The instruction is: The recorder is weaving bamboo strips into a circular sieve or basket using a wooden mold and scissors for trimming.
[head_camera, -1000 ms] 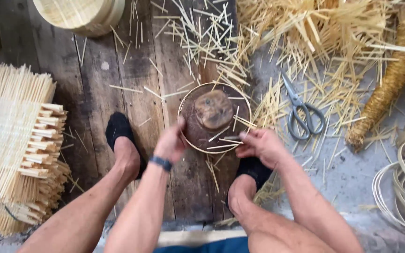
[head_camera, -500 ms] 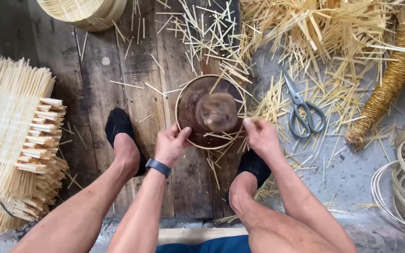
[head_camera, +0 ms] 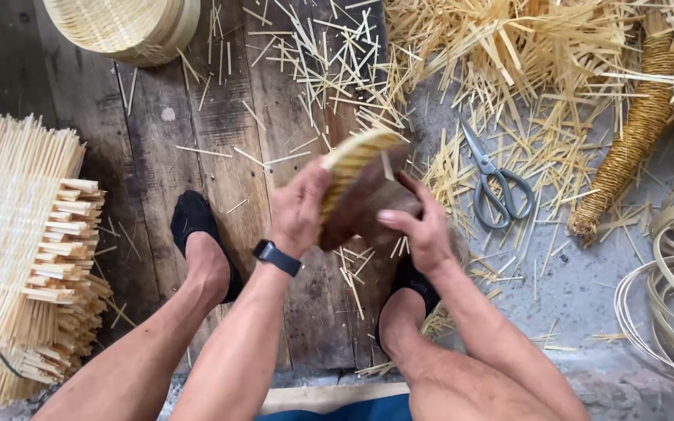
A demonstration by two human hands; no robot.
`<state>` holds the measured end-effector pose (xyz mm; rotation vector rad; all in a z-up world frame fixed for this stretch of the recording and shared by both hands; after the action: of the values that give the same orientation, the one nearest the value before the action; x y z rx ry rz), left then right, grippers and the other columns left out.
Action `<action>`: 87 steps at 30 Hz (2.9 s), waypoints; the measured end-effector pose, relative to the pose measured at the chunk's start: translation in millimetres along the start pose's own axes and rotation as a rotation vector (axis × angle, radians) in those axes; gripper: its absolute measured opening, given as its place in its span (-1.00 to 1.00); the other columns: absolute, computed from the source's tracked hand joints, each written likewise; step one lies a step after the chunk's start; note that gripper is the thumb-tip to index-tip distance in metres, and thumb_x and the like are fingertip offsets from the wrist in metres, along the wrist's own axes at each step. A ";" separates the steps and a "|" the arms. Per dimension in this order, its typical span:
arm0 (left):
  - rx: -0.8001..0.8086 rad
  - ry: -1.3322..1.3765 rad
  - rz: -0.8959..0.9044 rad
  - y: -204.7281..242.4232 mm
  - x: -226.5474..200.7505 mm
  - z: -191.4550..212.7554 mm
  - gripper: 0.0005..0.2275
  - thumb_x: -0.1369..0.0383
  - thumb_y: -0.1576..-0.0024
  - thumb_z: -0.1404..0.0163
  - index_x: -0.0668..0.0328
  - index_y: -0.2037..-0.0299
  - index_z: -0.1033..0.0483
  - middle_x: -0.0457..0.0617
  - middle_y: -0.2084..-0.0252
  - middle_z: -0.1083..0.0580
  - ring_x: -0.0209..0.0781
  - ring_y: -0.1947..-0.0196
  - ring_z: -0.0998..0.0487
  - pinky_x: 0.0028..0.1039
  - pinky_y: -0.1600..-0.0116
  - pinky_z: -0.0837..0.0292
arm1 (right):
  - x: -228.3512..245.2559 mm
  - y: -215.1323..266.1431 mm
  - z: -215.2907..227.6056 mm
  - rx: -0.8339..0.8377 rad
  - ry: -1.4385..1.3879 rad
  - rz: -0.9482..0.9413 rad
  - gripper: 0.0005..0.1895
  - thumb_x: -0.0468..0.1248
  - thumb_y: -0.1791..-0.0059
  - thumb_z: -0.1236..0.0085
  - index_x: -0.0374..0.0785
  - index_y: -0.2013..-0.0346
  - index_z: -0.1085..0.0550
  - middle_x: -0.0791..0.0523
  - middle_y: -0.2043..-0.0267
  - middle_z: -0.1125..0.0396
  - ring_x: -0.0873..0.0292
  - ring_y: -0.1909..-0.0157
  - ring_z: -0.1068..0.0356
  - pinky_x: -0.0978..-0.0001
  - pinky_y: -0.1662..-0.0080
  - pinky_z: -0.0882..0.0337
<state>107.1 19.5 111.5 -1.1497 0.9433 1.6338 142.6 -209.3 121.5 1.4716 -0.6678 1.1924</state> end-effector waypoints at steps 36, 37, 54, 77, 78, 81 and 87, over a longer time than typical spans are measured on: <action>-0.279 -1.075 -0.652 -188.0 18.2 211.7 -0.73 0.67 -0.22 0.10 0.17 0.03 -0.60 0.14 0.02 -0.60 0.00 -0.06 -0.61 -0.24 -0.22 -0.45 | -93.3 42.8 98.4 -0.250 -0.768 -0.051 -0.17 0.02 0.03 -0.02 -0.30 -0.48 -0.24 -0.06 -0.35 -0.28 -0.21 -0.28 -0.30 -0.38 -0.17 -0.31; -0.290 -1.075 -0.658 -199.4 21.1 217.6 -0.73 0.67 -0.22 0.10 0.17 0.03 -0.60 0.14 0.02 -0.60 0.00 -0.06 -0.61 -0.24 -0.22 -0.45 | -96.9 37.8 103.2 -0.244 -0.768 -0.041 -0.17 0.02 0.03 -0.02 -0.30 -0.48 -0.24 -0.06 -0.35 -0.28 -0.21 -0.28 -0.30 -0.38 -0.17 -0.31; -0.210 -0.972 -0.279 -236.2 65.0 234.6 -0.70 0.67 -0.16 0.04 0.14 0.01 -0.62 0.08 0.07 -0.62 0.03 0.04 -0.63 -0.16 -0.36 -0.33 | -112.7 35.2 120.3 -0.257 -0.790 -0.180 -0.19 -0.09 -0.01 -0.05 -0.23 -0.55 -0.16 -0.04 -0.37 -0.26 -0.07 -0.35 -0.29 -0.18 -0.29 -0.26; -0.168 -1.107 0.190 -16.0 86.3 323.5 -0.83 0.50 -0.14 -0.01 0.06 0.18 -0.65 0.12 0.07 -0.53 0.05 0.01 -0.51 -0.16 -0.12 -0.45 | -130.5 4.4 -14.8 0.040 -0.368 -0.364 -0.72 -0.21 -0.13 -0.03 -0.39 0.00 -0.44 0.02 0.14 -0.42 0.08 0.17 -0.44 0.10 0.16 -0.48; -0.161 -1.223 0.316 -13.4 113.8 367.3 -0.73 0.57 -0.16 0.02 -0.02 0.08 -0.68 0.10 -0.07 -0.50 -0.03 -0.08 -0.46 -0.18 -0.22 -0.41 | -138.7 8.9 -6.0 -0.016 -0.298 -0.402 -0.70 -0.21 -0.14 0.00 -0.42 -0.02 -0.43 -0.01 0.16 -0.41 0.05 0.19 -0.44 0.11 0.17 -0.46; 0.113 -1.437 0.406 13.1 85.2 404.7 -0.66 0.49 -0.09 -0.02 -0.20 -0.01 -0.63 0.04 -0.19 -0.44 -0.01 -0.11 -0.39 -0.16 -0.23 -0.35 | -166.3 9.5 11.3 0.037 -0.426 -0.354 -0.65 -0.20 -0.15 0.03 -0.43 -0.09 -0.44 -0.02 0.17 -0.42 0.08 0.17 -0.44 0.18 0.12 -0.49; 0.177 -1.541 0.461 10.0 61.8 410.3 -0.83 0.21 -0.21 -0.10 -0.19 0.05 -0.69 -0.11 -0.23 -0.47 -0.14 -0.19 -0.41 -0.27 -0.31 -0.35 | -176.1 3.6 18.5 0.068 -0.426 -0.361 -0.64 -0.21 -0.16 0.04 -0.48 -0.10 -0.41 -0.03 0.17 -0.41 0.07 0.18 -0.43 0.18 0.12 -0.49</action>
<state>-23.8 409.4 166.7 0.6086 0.2481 2.0525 85.3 -261.4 -37.8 1.8353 -0.6105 0.6341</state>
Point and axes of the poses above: each hand's wrist, its own y-axis away from the middle knuckle, its own z-axis out of the back of the hand, x = y × z, the point moved 3 cm from there along -y, towards the middle knuckle
